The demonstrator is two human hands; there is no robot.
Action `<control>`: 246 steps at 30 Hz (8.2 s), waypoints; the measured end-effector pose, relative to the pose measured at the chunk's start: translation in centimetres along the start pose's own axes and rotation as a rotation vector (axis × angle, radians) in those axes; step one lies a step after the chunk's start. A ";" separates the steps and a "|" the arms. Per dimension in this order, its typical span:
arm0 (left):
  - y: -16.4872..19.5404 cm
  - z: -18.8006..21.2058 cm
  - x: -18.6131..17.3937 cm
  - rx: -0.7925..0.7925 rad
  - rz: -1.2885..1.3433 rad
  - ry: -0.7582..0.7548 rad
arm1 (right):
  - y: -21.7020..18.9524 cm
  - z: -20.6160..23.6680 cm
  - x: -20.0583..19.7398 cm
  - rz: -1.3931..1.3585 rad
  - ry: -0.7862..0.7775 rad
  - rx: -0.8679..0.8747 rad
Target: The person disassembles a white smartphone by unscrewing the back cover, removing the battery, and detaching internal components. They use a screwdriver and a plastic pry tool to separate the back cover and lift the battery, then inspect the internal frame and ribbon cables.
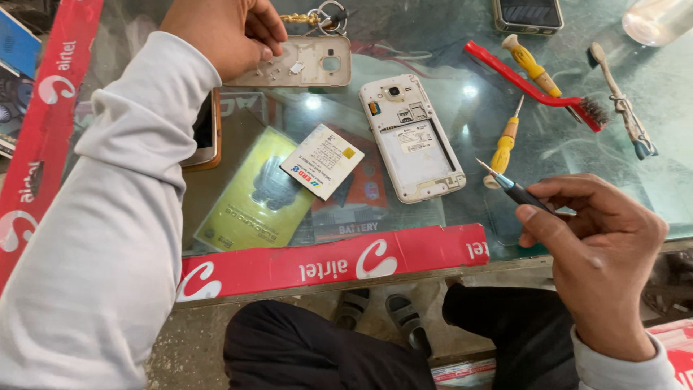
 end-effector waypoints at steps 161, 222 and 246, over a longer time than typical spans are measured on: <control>13.5 1.6 4.7 0.548 0.283 -0.073 | -12.1 -8.6 12.6 1.731 -1.472 -0.560; 13.3 1.5 5.0 0.598 0.307 -0.051 | -13.0 -8.0 12.9 1.958 -1.413 -0.579; 13.4 1.3 4.9 0.552 0.304 -0.092 | -12.5 -8.2 12.1 1.860 -1.429 -0.519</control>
Point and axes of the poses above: each hand's wrist, its own z-axis away from the middle knuckle, its own x-axis out of the palm, y = z × x, the point moved 3 cm from there along -z, towards the middle knuckle, and after that the axes turned 10 degrees about -z, right-handed, at the moved point
